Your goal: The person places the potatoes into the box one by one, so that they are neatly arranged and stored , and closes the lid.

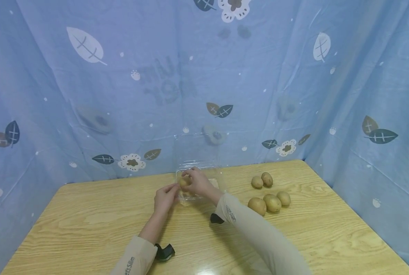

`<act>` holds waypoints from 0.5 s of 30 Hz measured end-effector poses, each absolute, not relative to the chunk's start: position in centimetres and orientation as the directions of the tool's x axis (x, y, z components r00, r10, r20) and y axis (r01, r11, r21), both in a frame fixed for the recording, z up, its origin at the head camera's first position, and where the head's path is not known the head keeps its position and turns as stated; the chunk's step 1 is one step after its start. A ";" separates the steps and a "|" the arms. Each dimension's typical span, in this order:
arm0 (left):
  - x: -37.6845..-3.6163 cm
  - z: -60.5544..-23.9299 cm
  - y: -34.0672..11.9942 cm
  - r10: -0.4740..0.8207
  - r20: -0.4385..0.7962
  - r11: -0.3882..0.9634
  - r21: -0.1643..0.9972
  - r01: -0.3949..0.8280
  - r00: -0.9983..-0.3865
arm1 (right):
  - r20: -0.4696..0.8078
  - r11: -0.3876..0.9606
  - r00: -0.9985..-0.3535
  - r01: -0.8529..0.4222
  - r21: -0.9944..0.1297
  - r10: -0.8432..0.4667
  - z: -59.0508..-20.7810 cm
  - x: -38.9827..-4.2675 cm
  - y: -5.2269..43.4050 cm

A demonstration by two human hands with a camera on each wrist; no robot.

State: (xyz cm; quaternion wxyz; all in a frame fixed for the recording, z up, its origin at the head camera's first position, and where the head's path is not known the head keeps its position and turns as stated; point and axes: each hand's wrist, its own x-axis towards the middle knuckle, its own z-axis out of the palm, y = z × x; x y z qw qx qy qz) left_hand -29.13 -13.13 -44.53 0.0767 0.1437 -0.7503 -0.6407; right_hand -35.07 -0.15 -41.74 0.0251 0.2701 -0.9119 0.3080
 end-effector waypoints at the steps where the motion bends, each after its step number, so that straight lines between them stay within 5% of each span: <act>1: -29.1 -44.5 -13.1 -0.311 -0.071 0.135 0.984 -0.118 -0.948 | 0.215 0.663 -0.849 -0.515 -0.543 -0.483 -41.6 -35.0 0.0; 15: -29.3 -44.6 -13.2 -0.320 -0.114 0.101 0.983 -0.153 -0.941 | 0.323 0.638 -0.769 -0.638 -0.431 -0.551 -40.7 -35.4 4.0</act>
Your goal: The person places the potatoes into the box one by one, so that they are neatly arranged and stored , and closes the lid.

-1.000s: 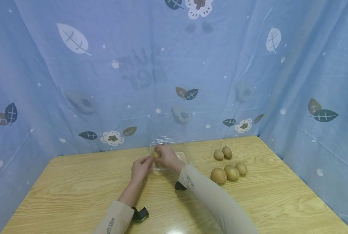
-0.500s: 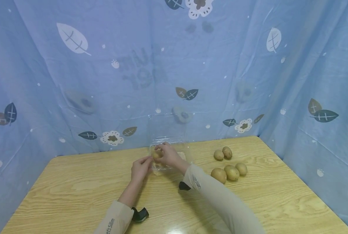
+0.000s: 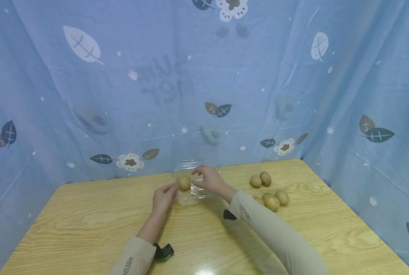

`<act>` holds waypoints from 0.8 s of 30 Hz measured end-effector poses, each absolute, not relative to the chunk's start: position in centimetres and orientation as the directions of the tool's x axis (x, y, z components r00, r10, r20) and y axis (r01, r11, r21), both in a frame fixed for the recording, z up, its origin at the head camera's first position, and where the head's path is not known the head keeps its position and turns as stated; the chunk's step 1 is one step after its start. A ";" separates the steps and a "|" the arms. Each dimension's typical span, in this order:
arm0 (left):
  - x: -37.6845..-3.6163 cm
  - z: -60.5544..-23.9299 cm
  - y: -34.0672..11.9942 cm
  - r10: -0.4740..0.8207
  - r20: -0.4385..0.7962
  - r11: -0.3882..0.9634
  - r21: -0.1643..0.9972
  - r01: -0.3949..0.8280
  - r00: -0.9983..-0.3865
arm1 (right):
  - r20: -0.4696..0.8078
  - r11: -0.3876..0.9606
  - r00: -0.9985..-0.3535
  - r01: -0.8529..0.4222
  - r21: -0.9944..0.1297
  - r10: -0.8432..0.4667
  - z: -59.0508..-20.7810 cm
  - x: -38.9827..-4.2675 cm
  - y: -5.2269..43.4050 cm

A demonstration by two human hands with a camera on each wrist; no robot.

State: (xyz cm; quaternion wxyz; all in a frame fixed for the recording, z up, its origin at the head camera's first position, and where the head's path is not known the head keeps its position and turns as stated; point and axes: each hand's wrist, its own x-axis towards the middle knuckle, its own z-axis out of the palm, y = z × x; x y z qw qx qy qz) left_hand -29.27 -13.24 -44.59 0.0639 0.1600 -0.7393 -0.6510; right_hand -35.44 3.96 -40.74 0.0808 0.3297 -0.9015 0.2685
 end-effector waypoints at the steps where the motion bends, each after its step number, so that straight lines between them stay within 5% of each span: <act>1: -29.3 -44.6 -13.3 -0.317 -0.116 0.100 0.983 -0.155 -0.941 | 0.331 0.635 -0.767 -0.641 -0.431 -0.550 -40.7 -35.4 4.3; 24: -29.2 -44.8 -13.6 -0.274 -0.147 0.047 0.985 -0.166 -0.950 | 0.384 0.694 -0.818 -0.571 -0.438 -0.430 -39.7 -35.4 12.6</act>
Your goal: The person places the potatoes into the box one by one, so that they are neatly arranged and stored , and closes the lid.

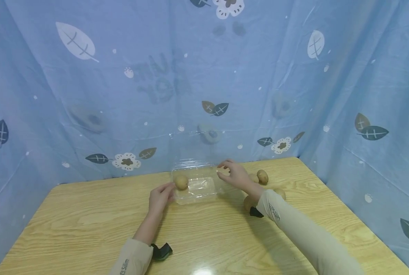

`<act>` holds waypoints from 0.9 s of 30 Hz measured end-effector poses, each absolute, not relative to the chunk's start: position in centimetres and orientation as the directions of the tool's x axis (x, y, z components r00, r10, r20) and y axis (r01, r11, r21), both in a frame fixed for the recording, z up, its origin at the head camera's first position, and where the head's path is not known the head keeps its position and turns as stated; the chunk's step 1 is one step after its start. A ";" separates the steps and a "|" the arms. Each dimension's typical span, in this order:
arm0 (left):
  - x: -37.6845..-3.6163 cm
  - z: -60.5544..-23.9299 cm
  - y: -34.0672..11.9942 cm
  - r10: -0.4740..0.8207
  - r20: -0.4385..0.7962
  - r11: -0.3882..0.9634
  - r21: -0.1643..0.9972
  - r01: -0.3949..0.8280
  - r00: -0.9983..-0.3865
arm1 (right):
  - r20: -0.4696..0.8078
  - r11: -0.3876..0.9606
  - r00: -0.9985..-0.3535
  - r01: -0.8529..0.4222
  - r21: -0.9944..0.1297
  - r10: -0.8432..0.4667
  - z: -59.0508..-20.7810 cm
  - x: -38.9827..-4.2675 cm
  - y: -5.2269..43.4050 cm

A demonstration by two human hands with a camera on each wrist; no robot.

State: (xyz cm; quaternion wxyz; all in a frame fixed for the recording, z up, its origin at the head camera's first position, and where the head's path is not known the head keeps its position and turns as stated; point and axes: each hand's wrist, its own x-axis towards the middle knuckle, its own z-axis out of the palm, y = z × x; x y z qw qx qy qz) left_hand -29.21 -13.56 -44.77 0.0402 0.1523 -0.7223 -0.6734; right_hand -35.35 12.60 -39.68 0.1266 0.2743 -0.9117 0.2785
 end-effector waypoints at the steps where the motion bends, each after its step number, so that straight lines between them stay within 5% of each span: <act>1: -29.2 -44.8 -13.6 -0.272 -0.146 0.048 0.985 -0.165 -0.951 | 0.377 0.705 -0.826 -0.558 -0.438 -0.419 -39.7 -35.4 13.0; 27: -29.4 -45.6 -13.5 -0.293 -0.188 -0.038 0.982 -0.185 -0.938 | 0.189 0.841 -0.902 -0.431 -0.329 -0.388 -40.8 -36.3 20.2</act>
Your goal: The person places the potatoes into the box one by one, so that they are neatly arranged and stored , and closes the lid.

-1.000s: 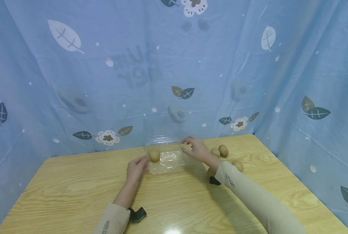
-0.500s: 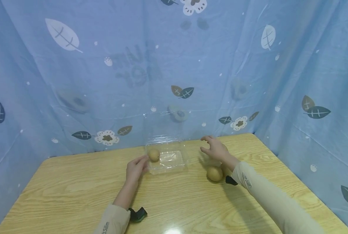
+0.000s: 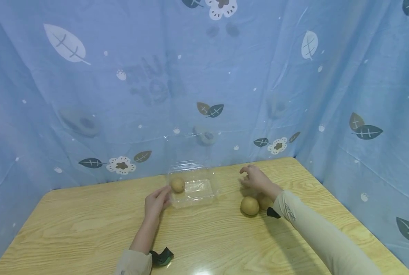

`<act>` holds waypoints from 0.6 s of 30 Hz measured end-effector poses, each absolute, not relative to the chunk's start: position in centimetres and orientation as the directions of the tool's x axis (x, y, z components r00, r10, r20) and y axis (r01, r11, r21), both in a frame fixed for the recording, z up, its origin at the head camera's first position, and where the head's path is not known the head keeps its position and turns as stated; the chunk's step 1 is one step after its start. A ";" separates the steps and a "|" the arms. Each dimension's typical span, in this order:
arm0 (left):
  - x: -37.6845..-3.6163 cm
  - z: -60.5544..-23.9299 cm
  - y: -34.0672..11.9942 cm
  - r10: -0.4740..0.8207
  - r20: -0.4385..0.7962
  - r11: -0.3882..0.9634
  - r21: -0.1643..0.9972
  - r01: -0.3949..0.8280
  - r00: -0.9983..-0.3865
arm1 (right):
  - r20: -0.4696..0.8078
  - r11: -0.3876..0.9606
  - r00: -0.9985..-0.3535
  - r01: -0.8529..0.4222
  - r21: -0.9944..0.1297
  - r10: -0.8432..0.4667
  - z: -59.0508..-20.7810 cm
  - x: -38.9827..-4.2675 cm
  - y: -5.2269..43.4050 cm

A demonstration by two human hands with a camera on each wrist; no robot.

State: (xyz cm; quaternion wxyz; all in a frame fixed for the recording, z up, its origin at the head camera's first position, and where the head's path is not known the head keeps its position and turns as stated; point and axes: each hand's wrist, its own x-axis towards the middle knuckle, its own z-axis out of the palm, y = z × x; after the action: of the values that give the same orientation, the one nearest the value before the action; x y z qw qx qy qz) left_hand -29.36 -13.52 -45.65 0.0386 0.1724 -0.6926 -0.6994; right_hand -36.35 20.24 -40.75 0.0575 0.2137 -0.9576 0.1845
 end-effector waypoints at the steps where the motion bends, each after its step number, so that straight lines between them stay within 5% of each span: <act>1: -29.3 -45.7 -13.5 -0.295 -0.187 -0.043 0.982 -0.182 -0.937 | 0.184 0.845 -0.904 -0.426 -0.323 -0.385 -40.8 -36.4 20.3; 18: -29.0 -45.7 -13.2 -0.300 -0.185 -0.060 0.983 -0.175 -0.936 | 0.062 0.872 -0.917 -0.393 -0.292 -0.393 -40.6 -36.3 20.2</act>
State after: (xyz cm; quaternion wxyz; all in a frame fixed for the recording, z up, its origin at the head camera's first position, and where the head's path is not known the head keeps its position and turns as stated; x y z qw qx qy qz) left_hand -29.04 -13.24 -45.68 0.0440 0.1735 -0.6840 -0.7072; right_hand -36.31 20.25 -40.60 0.0004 0.2032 -0.9674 0.1510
